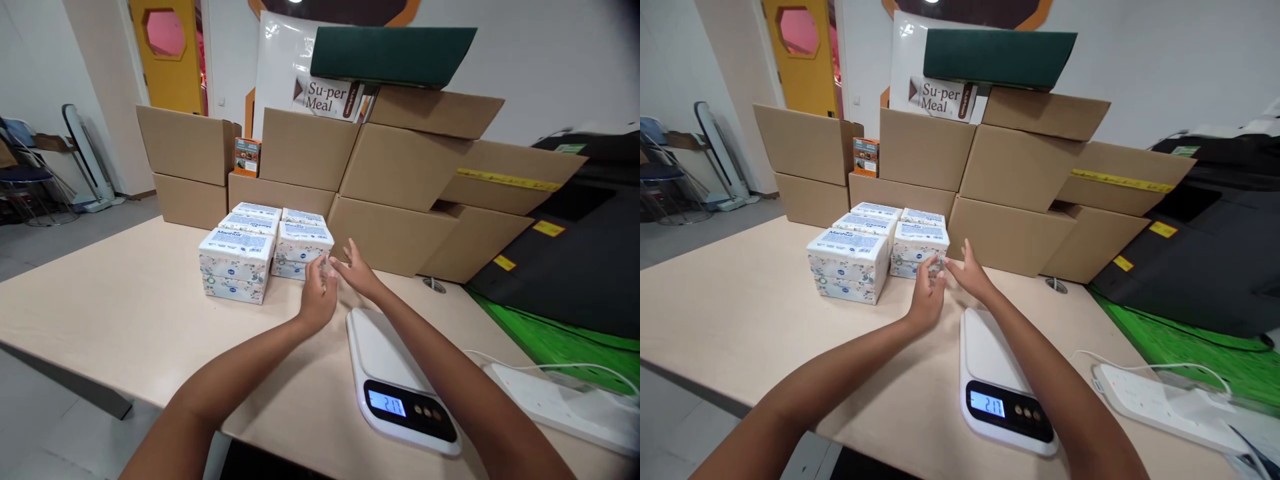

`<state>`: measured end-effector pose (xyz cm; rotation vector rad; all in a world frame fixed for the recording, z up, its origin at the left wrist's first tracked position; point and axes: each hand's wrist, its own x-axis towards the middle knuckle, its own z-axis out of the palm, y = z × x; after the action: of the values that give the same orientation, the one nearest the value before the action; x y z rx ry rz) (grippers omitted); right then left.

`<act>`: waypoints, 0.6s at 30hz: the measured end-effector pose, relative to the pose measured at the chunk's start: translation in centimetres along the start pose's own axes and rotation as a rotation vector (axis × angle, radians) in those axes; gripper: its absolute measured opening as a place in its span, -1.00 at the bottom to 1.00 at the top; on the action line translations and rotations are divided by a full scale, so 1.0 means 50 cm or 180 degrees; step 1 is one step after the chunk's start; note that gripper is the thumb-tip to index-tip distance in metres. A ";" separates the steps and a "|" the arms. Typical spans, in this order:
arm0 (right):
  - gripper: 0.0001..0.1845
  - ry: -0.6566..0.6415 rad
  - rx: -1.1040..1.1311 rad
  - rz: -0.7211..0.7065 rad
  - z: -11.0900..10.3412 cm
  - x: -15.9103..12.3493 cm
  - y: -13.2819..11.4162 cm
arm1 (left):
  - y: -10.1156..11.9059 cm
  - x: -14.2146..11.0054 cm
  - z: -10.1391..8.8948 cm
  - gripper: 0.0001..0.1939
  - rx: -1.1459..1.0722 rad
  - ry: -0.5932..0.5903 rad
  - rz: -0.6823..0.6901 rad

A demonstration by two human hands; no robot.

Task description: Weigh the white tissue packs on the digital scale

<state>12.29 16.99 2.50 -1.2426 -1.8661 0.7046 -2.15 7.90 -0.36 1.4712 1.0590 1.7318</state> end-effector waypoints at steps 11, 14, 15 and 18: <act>0.07 0.0807 0.0082 0.0681 -0.201 -0.344 0.134 | -0.041 -0.022 0.023 -0.70 -0.0186 -0.0570 -0.1424; -0.05 0.0941 -0.0081 0.0419 -0.207 -0.359 0.141 | -0.031 -0.016 0.025 -0.71 0.0023 -0.0735 -0.1298; -0.11 0.1009 -0.0244 0.0305 -0.212 -0.357 0.141 | -0.025 -0.015 0.027 -0.71 0.0060 -0.0767 -0.1276; -0.24 0.0957 -0.0626 0.0226 -0.229 -0.351 0.132 | -0.010 -0.015 0.029 -0.65 0.0152 -0.0900 -0.1259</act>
<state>29.14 3.50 -1.55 -1.4581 -1.6774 0.3519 -0.59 7.76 -1.05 1.3737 1.1506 1.1939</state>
